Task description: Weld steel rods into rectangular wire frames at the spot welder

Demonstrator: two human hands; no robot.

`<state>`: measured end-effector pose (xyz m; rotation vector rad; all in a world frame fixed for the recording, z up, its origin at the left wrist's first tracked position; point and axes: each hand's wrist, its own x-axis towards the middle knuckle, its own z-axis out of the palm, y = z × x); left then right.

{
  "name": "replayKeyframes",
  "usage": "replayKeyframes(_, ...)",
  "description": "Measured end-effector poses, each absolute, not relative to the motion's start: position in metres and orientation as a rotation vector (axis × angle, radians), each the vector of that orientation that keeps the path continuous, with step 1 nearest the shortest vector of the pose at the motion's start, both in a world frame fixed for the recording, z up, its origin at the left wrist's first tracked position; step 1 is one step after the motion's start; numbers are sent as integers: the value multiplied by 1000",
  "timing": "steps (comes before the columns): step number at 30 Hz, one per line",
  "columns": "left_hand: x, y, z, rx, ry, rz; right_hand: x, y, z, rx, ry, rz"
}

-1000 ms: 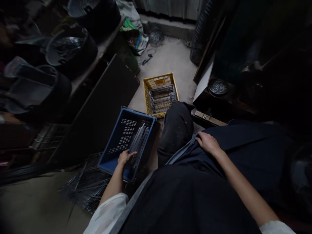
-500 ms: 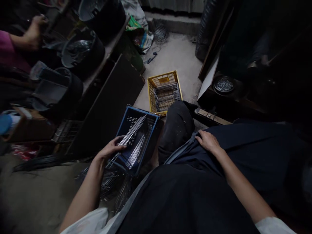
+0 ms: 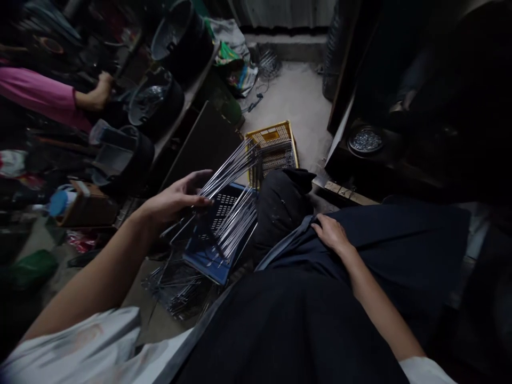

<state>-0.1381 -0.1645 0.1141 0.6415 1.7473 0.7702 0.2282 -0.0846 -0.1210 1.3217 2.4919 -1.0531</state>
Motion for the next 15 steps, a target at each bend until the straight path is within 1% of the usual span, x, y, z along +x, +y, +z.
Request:
replayKeyframes(7, -84, -78, 92, 692, 1671, 651, 241, -81, -123, 1355, 2408, -1116)
replayKeyframes(11, -30, -32, 60, 756, 1607, 563, 249, -80, -123, 1401, 2378, -1130)
replayKeyframes(15, 14, -5, 23, 903, 1561, 383, 253, -80, -121, 1424, 2350, -1152)
